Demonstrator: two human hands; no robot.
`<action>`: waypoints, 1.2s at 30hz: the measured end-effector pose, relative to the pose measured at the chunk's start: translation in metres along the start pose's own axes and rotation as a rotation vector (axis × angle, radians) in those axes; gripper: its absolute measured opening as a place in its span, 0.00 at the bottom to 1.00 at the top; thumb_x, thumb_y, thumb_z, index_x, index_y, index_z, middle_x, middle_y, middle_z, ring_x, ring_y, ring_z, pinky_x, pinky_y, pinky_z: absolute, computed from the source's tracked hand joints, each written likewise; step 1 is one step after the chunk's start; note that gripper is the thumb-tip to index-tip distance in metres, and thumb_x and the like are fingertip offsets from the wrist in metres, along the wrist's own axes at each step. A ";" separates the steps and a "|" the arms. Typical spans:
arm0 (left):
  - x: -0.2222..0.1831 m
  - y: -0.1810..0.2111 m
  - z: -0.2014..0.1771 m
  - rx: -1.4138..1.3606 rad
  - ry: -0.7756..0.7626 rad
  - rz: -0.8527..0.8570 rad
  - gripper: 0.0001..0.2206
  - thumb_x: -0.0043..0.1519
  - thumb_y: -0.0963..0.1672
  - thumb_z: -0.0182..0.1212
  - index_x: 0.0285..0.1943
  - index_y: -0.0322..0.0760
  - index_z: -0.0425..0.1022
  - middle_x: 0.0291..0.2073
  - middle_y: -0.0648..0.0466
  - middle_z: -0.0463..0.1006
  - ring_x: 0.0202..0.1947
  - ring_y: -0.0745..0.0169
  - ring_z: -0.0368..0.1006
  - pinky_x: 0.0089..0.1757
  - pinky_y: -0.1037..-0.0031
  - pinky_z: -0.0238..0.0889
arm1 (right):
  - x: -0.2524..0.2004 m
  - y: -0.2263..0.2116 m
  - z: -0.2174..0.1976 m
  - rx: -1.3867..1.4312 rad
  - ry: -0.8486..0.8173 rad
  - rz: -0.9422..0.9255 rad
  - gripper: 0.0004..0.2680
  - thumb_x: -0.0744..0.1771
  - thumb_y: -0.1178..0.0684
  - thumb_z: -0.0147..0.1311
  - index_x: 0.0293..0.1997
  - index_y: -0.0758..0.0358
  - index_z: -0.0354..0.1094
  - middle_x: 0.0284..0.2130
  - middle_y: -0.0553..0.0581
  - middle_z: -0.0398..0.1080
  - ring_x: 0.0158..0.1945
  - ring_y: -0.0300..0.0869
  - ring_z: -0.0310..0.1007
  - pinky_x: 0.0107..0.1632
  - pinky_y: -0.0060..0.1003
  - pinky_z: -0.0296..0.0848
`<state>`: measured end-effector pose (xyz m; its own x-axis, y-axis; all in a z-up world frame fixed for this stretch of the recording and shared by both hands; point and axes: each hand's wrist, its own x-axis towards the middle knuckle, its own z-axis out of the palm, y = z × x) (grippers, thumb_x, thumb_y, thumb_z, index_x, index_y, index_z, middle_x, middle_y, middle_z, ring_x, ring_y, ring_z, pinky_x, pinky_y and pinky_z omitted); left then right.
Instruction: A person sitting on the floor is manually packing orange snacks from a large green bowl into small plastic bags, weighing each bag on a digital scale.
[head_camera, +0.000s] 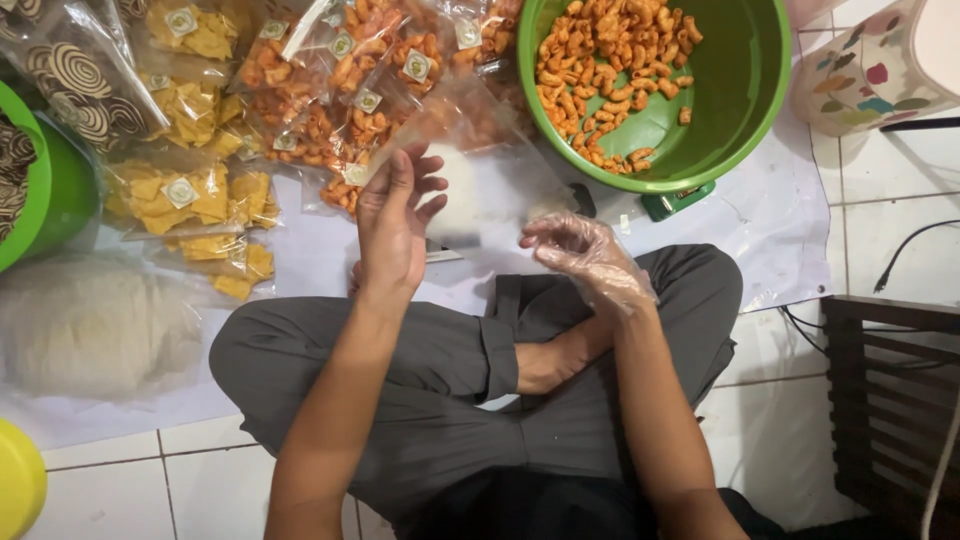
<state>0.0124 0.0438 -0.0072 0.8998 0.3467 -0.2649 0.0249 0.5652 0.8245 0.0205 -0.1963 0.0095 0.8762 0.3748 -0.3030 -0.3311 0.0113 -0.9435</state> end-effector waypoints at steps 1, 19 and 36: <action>0.002 -0.001 -0.002 -0.046 0.008 -0.019 0.17 0.68 0.52 0.57 0.59 0.41 0.78 0.42 0.54 0.84 0.39 0.69 0.80 0.41 0.81 0.78 | -0.001 -0.001 0.004 0.023 0.038 -0.013 0.11 0.63 0.57 0.66 0.48 0.67 0.77 0.36 0.58 0.76 0.37 0.38 0.74 0.39 0.29 0.75; -0.025 0.001 0.033 0.727 -0.045 0.661 0.19 0.55 0.46 0.78 0.51 0.40 0.76 0.42 0.52 0.80 0.46 0.52 0.78 0.53 0.64 0.68 | 0.003 -0.014 0.002 -0.218 0.296 -0.152 0.09 0.63 0.54 0.72 0.29 0.64 0.73 0.17 0.54 0.69 0.23 0.31 0.63 0.27 0.24 0.60; -0.044 -0.018 0.042 0.741 -0.400 0.400 0.12 0.55 0.40 0.72 0.43 0.34 0.74 0.34 0.50 0.76 0.35 0.52 0.81 0.36 0.75 0.78 | 0.003 -0.022 0.019 -0.442 0.149 -0.192 0.17 0.73 0.45 0.48 0.31 0.65 0.76 0.19 0.60 0.71 0.25 0.41 0.69 0.33 0.35 0.70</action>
<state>-0.0091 -0.0134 0.0107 0.9812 0.0514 0.1860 -0.1715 -0.2105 0.9624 0.0236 -0.1781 0.0322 0.9580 0.2675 -0.1038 -0.0073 -0.3387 -0.9409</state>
